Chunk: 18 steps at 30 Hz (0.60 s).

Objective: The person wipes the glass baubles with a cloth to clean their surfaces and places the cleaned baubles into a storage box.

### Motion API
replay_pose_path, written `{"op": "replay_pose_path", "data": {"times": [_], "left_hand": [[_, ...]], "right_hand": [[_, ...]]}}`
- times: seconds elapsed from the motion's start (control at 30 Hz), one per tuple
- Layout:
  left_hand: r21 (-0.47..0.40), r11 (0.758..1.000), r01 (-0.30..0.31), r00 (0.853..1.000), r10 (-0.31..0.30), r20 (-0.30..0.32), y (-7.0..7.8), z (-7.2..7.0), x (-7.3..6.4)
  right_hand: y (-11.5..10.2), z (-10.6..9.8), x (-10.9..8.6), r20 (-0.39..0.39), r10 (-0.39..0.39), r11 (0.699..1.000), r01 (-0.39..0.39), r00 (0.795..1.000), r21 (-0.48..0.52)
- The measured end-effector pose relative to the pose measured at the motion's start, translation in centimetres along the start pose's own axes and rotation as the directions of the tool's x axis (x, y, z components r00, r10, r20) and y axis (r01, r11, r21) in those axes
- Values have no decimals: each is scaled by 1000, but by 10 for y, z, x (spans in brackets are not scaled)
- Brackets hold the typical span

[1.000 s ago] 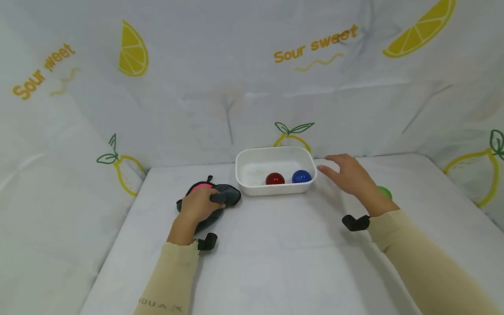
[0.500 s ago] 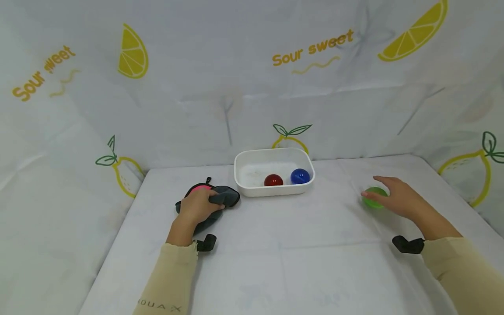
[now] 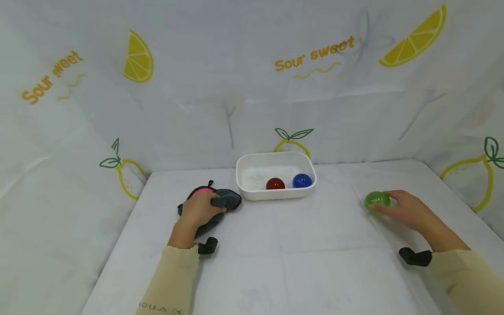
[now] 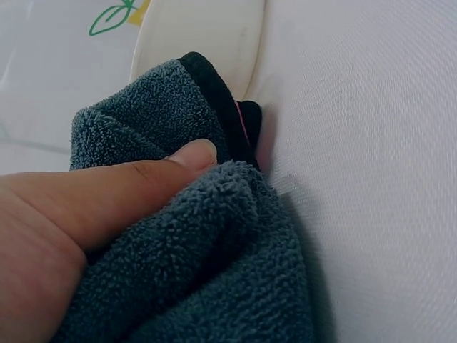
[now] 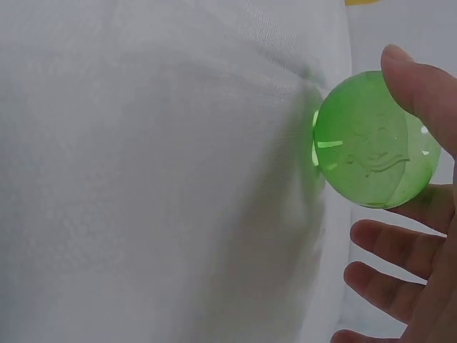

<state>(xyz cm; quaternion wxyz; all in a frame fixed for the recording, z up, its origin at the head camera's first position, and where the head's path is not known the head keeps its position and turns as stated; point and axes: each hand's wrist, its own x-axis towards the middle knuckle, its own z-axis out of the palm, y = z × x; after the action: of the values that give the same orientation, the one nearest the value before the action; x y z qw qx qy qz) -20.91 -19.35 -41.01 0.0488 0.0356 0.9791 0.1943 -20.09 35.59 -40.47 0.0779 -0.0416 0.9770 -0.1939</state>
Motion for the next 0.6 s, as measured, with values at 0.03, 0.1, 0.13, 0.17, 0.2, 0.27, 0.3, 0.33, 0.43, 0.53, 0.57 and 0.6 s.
{"op": "replay_pose_path", "data": {"times": [0.03,0.1,0.13,0.17,0.2,0.27,0.3,0.33,0.43,0.53,0.57,0.6], "left_hand": [[1,1000,-1,1000,1,2,0,0,-1],[-3,1000,-3,1000,3,6,1,-2,-2],[-8,1000,-4,1000,4,12,2,-3,-3],[-14,1000,-11,1000,12,19,2,-5,-4],[-26,1000,-12,1000,13,27,3,-7,-5],[-45,999,-21,999,23,45,4,-12,-6],[-53,998,-24,998,27,56,4,-15,-7],[-57,998,-26,997,30,66,4,-18,-8],[-61,998,-27,996,33,87,3,-26,-11],[-77,997,-16,996,22,82,3,-35,-15],[-90,996,-11,997,18,75,3,-38,-17],[-107,994,-3,998,10,67,4,-42,-19]], "right_hand": [[0,1,0,-1,10,1000,-10,1000,-1],[0,1,0,-1,31,1000,-31,1000,-7],[0,2,0,-1,39,999,-39,999,-9],[0,2,0,0,46,999,-46,999,-12],[-1,2,0,1,53,999,-53,999,-14],[0,1,-1,-4,65,998,-65,998,-19],[0,1,-1,-8,69,997,-69,998,-24],[0,1,-2,-19,70,997,-71,997,-29],[0,5,-3,-84,75,996,-78,994,-31],[-8,12,-3,-161,94,996,-93,983,14],[-13,14,-3,-189,103,994,-96,977,43],[-18,16,-2,-218,108,993,-94,970,73]]}}
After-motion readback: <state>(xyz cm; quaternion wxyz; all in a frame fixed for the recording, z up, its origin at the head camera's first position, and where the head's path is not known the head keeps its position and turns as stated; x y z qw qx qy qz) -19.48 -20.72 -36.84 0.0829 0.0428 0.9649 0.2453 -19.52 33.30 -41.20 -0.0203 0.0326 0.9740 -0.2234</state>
